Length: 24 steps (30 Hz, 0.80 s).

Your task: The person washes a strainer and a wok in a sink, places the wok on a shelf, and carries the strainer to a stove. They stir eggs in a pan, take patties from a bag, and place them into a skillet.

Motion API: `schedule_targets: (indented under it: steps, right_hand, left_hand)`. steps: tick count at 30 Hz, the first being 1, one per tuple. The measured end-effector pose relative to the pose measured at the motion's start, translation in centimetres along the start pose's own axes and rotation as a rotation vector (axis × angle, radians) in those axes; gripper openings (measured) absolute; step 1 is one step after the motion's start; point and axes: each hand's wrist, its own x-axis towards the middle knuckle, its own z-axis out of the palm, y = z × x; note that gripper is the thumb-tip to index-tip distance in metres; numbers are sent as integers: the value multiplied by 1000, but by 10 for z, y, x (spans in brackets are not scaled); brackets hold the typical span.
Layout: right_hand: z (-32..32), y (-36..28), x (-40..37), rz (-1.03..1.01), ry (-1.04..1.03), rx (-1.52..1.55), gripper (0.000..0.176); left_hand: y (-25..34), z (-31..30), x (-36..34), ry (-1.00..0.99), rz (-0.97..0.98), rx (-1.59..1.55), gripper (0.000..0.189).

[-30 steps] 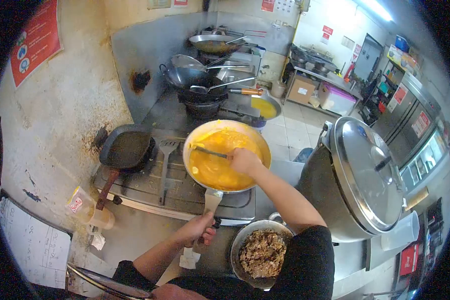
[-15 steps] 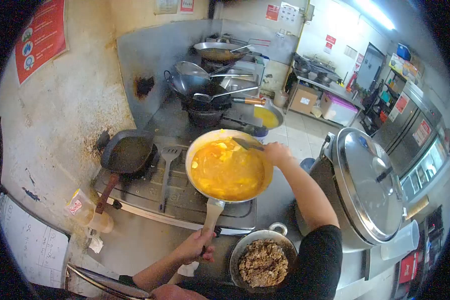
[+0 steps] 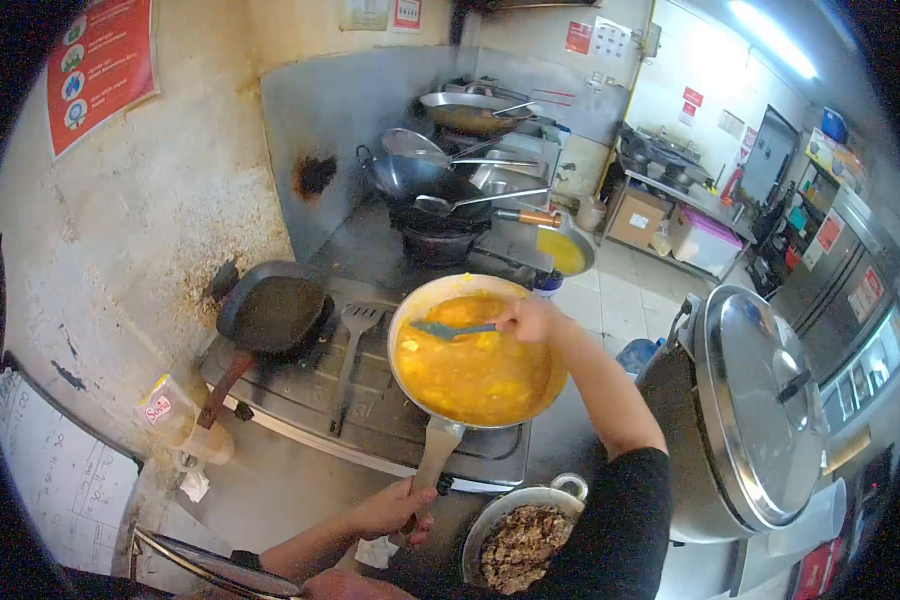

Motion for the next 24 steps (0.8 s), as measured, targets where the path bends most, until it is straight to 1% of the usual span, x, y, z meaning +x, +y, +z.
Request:
schedule_targets:
  steps: [1,2,3,5,7,9,10,12,13,15,16,18,19,20,22,24]
  right_hand:
    - [-6,-12,-8,-89,19,51,24]
    - [-13,-25,-18,-101,17,15,24]
    - [-22,-39,-28,-122,12,-22,24]
    - [-38,-61,-43,-87,-52,-163,26]
    - [-54,-74,-59,-111,38,-319,29]
    - [-68,-73,-72,-58,194,-398,26]
    - [-72,-72,-76,-60,185,-396,26]
    - [-82,-68,-81,242,167,-627,20]
    - [-80,-55,-84,246,162,-629,20]
    - [-66,-21,-86,320,66,-621,17]
    - [-60,-12,-86,326,62,-625,17]
    - [-49,-12,-88,350,-28,-315,20]
    - [-49,-9,-87,375,-71,-166,24]
    - [-48,-9,-85,374,-82,-169,24]
    - [-40,-6,-82,342,-126,-14,26]
    - [-36,-9,-85,354,-152,28,26]
  left_hand:
    - [-1,-1,2,-57,5,-37,28]
    - [-1,-3,1,-107,15,-76,30]
    - [0,-2,-1,-87,24,-97,30]
    - [4,1,-8,-55,32,-96,30]
    - [6,0,-12,-52,52,-137,31]
    - [2,-1,-9,-61,54,-146,31]
    - [-1,-3,-6,-62,51,-155,31]
    - [-5,-4,-3,-66,80,-120,31]
    - [-5,-3,-4,-72,77,-122,31]
    - [-3,-3,-5,-82,102,-125,28]
    - [0,-3,-6,-90,100,-126,28]
    - [4,-5,-9,-70,96,-34,33]
    - [2,-6,-7,-75,90,-41,33]
    - [-1,-8,-3,-77,90,-53,32]
    - [-7,-9,1,-78,82,-90,30]
    - [-5,-9,0,-108,93,-74,28]
